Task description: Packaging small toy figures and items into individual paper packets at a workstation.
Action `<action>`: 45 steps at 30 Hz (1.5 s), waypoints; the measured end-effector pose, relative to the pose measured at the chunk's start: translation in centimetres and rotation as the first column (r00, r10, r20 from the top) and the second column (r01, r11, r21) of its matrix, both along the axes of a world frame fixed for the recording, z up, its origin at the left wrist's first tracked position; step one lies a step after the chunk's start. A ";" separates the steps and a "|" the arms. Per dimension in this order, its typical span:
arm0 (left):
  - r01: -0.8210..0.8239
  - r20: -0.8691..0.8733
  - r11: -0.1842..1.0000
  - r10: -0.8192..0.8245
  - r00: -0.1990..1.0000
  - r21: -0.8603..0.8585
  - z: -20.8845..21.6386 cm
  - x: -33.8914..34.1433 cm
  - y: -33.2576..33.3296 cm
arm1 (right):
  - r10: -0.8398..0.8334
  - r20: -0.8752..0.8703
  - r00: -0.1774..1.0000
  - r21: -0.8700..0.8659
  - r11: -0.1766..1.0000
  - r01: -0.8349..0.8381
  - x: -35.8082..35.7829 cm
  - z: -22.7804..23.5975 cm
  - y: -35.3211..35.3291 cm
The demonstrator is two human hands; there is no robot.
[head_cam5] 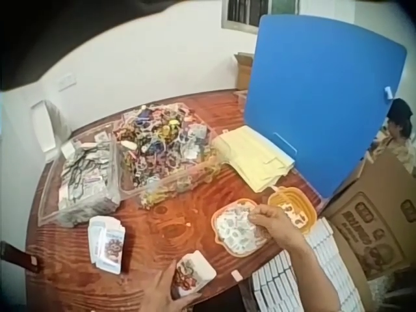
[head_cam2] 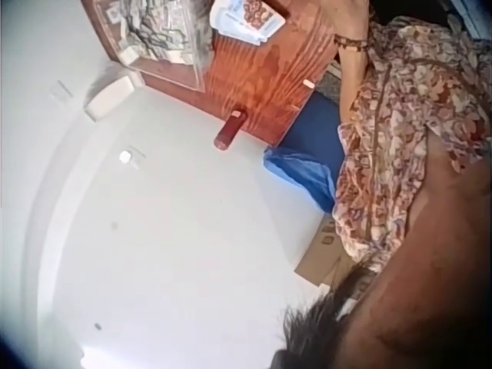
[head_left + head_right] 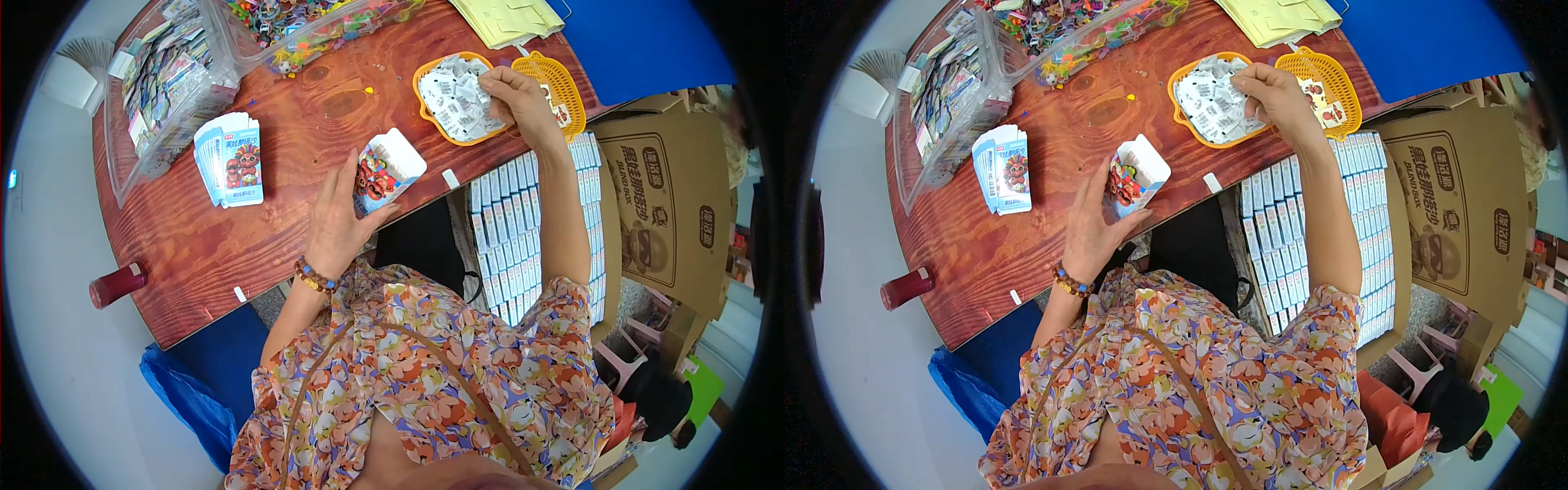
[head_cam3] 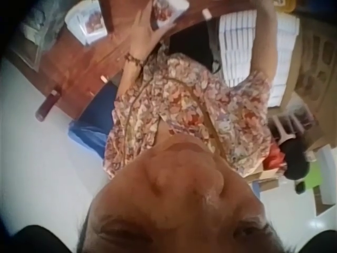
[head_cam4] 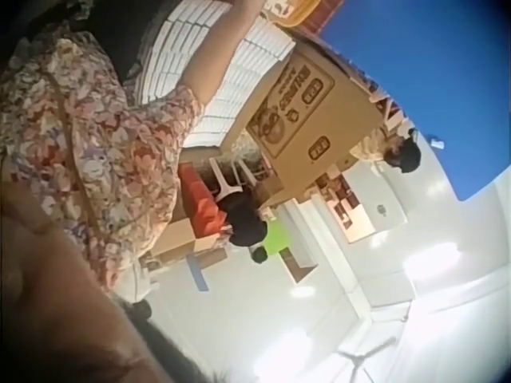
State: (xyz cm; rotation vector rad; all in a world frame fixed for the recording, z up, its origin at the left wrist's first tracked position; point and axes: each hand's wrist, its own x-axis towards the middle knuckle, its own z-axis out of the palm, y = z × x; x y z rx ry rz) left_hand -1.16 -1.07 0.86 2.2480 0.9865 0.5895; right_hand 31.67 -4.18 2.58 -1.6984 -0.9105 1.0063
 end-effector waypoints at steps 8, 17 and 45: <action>0.048 -0.035 0.998 -0.046 0.998 0.048 -0.1 1.9 0.5 | -0.068 -0.046 0.997 0.152 0.986 0.074 -1.3 -0.6 0.0; 0.047 -0.035 0.998 -0.046 0.998 0.034 -1.0 1.2 0.1 | 0.187 0.836 0.516 -0.159 0.982 -0.099 -0.8 -1.3 1.5; 0.059 -0.021 0.998 -0.059 0.998 0.027 -1.3 0.6 0.4 | 0.264 0.817 0.513 -0.225 0.965 -0.139 0.3 -2.0 1.9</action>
